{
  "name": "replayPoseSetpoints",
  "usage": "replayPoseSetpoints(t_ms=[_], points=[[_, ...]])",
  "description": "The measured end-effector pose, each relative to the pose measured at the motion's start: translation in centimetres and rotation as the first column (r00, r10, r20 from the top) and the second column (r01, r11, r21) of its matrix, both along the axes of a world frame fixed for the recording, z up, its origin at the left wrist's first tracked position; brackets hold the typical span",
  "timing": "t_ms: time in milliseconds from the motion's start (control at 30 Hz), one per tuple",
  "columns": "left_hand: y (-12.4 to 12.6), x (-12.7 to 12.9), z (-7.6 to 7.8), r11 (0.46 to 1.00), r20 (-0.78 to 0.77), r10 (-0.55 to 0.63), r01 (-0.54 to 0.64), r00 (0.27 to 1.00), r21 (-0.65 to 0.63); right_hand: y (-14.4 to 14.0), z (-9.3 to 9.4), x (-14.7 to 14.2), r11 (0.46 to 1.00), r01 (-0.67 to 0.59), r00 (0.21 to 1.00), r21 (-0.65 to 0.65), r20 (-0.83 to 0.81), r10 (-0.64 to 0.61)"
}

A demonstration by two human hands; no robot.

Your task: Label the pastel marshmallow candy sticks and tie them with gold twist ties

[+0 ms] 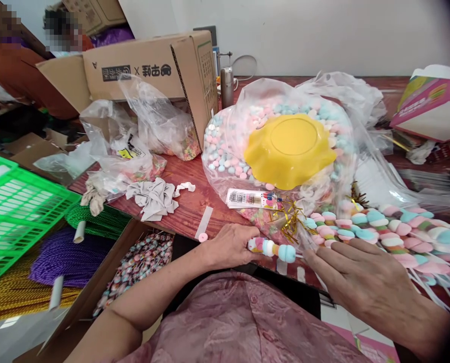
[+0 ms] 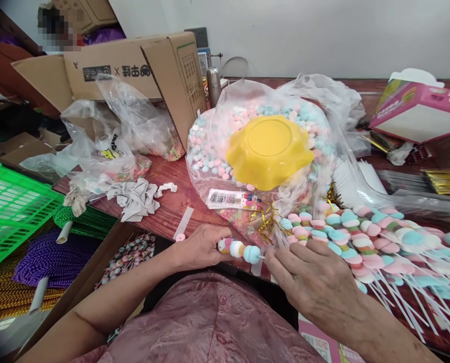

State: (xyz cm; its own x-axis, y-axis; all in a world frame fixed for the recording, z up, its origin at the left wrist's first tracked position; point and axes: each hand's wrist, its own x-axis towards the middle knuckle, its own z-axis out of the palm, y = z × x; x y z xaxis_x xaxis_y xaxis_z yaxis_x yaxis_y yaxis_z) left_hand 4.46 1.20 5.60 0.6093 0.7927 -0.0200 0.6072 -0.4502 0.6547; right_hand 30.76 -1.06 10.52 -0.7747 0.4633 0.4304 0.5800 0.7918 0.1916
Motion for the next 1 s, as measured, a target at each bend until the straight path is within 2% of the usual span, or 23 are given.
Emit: replayPoseSetpoints(t_ms=[67, 133, 233, 333, 400, 467, 533, 600, 667, 767, 867, 933, 1000], points=[[0.2, 0.0, 0.2, 0.998, 0.074, -0.024, 0.029, 0.997, -0.063, 0.1, -0.2, 0.0, 0.997, -0.071, 0.992, 0.021, 0.107, 0.069], [0.3, 0.0, 0.3, 0.995, 0.093, -0.061, 0.068, 0.994, -0.075, 0.4, -0.3, 0.0, 0.996, -0.074, 0.986, 0.048, 0.154, 0.066], [0.4, -0.2, 0.2, 0.988, 0.054, -0.119, 0.123, 0.991, -0.088, 0.8, -0.1, -0.1, 0.997, -0.041, 0.985, 0.067, 0.168, 0.030], [0.5, -0.4, 0.4, 0.971, 0.068, -0.166, 0.175, 0.984, -0.163, 1.1, 0.3, -0.2, 0.998, -0.064, 0.992, -0.012, 0.108, 0.065], [0.7, -0.3, 0.6, 0.942, 0.123, -0.195, 0.221, 0.973, -0.254, 1.2, 0.6, -0.2, 0.989, -0.123, 0.992, -0.087, 0.026, 0.126], [0.9, -0.1, 0.7, 0.887, 0.213, -0.215, 0.282, 0.953, -0.366, 1.4, 0.9, -0.3, 0.972, -0.191, 0.981, -0.134, -0.045, 0.187], [1.0, 0.2, 0.7, 0.823, 0.313, -0.205, 0.336, 0.927, -0.458, 1.7, 1.0, -0.4, 0.961, -0.241, 0.970, -0.135, -0.074, 0.232], [1.0, 0.5, 0.6, 0.802, 0.357, -0.170, 0.339, 0.919, -0.491, 1.9, 0.8, -0.6, 0.962, -0.244, 0.969, -0.122, -0.066, 0.237], [0.9, 0.6, 0.4, 0.859, 0.306, -0.128, 0.260, 0.943, -0.441, 2.1, 0.5, -0.8, 0.974, -0.191, 0.982, -0.122, -0.027, 0.189], [0.8, 0.5, 0.2, 0.973, 0.136, -0.040, 0.069, 0.990, -0.218, 2.1, -0.3, -0.9, 0.984, -0.082, 0.995, -0.161, 0.046, 0.090], [0.7, 0.6, 0.3, 0.999, -0.030, -0.004, 0.003, 1.000, -0.050, 2.2, -0.8, -1.0, 0.973, -0.036, 0.994, -0.230, 0.090, 0.058], [0.8, 0.8, 0.6, 0.999, -0.087, -0.031, 0.028, 0.996, -0.038, 2.2, -0.9, -1.3, 0.969, -0.029, 0.993, -0.246, 0.106, 0.056], [0.9, 1.1, 1.0, 0.995, -0.071, -0.065, 0.060, 0.995, -0.076, 2.1, -0.8, -1.9, 0.978, -0.036, 0.993, -0.205, 0.106, 0.059]])
